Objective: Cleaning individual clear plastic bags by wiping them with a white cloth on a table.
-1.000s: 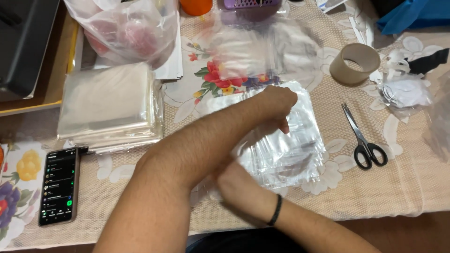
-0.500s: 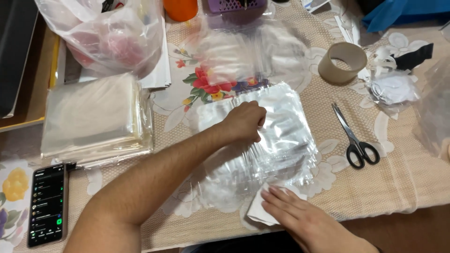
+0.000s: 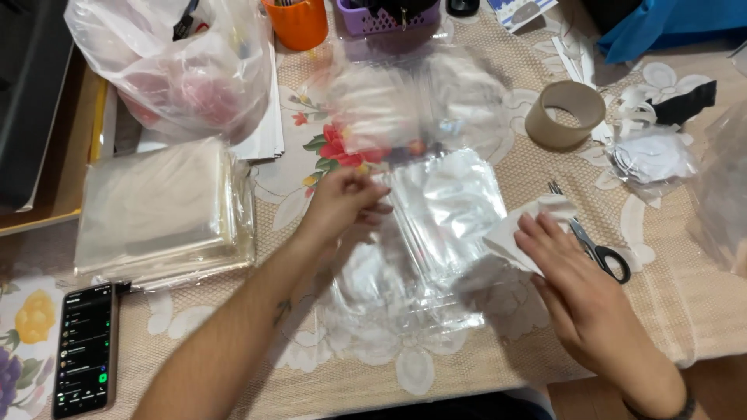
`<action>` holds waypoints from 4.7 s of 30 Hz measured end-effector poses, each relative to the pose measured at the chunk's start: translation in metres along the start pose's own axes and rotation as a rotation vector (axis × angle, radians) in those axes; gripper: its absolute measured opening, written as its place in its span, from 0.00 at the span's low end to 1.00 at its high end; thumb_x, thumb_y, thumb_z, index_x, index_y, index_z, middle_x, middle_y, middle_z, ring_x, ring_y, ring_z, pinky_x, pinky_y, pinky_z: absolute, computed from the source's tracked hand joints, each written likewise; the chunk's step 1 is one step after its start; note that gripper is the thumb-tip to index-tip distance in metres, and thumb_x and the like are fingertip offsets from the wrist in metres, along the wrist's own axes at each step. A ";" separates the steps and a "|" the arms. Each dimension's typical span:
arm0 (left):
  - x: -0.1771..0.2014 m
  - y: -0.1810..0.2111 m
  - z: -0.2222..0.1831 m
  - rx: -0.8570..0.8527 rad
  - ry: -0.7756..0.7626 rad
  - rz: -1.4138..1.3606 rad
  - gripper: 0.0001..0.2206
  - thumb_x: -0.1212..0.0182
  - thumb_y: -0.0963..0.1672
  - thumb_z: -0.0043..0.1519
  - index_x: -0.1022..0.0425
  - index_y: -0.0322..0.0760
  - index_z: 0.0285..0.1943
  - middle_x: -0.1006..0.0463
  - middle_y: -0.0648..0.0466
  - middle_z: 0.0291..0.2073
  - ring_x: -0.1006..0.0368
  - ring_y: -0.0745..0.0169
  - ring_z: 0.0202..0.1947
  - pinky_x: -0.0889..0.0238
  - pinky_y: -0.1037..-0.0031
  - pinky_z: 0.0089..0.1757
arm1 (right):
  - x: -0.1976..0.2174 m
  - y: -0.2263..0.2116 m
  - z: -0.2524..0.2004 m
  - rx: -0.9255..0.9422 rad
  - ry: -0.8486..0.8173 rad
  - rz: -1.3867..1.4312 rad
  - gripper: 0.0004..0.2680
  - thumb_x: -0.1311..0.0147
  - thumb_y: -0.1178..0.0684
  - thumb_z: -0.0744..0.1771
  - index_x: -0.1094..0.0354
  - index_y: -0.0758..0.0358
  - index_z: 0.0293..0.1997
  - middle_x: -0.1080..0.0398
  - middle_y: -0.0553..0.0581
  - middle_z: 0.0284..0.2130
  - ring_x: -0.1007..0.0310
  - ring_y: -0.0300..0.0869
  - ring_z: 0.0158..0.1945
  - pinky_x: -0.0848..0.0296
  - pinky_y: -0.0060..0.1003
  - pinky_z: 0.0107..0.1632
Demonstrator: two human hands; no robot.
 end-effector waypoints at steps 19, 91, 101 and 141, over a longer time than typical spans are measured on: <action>0.041 -0.003 0.042 -0.083 0.027 0.184 0.37 0.29 0.40 0.51 0.40 0.36 0.72 0.22 0.48 0.43 0.22 0.58 0.35 0.26 0.73 0.32 | -0.115 0.018 -0.013 0.297 -0.418 -0.012 0.19 0.53 0.54 0.68 0.45 0.65 0.69 0.43 0.64 0.68 0.50 0.56 0.73 0.52 0.49 0.72; 0.051 -0.027 -0.026 -0.281 -0.055 0.280 0.11 0.52 0.32 0.60 0.31 0.33 0.45 0.28 0.41 0.61 0.21 0.55 0.36 0.20 0.66 0.34 | -0.080 0.055 0.015 -0.018 -0.139 -0.307 0.18 0.57 0.53 0.68 0.40 0.62 0.68 0.37 0.74 0.61 0.43 0.66 0.68 0.44 0.55 0.68; 0.042 0.002 -0.041 -0.280 -0.267 0.531 0.24 0.55 0.35 0.57 0.27 0.38 0.63 0.26 0.50 0.63 0.27 0.59 0.59 0.33 0.70 0.55 | -0.035 0.073 -0.010 -0.217 -0.029 -0.075 0.16 0.60 0.54 0.70 0.41 0.61 0.67 0.40 0.63 0.68 0.47 0.54 0.74 0.47 0.49 0.72; 0.040 0.047 0.186 -0.186 0.535 0.210 0.05 0.49 0.44 0.69 0.28 0.40 0.43 0.19 0.53 0.25 0.23 0.66 0.27 0.32 0.69 0.38 | -0.027 0.109 -0.027 -0.413 0.396 0.138 0.14 0.65 0.55 0.71 0.39 0.65 0.64 0.41 0.63 0.68 0.47 0.54 0.75 0.46 0.47 0.74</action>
Point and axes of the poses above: each hand's wrist, its own z-axis towards the middle knuckle, its own x-axis out of the back of the hand, y = z × x, the point moved 8 cm from there along z, towards the middle knuckle
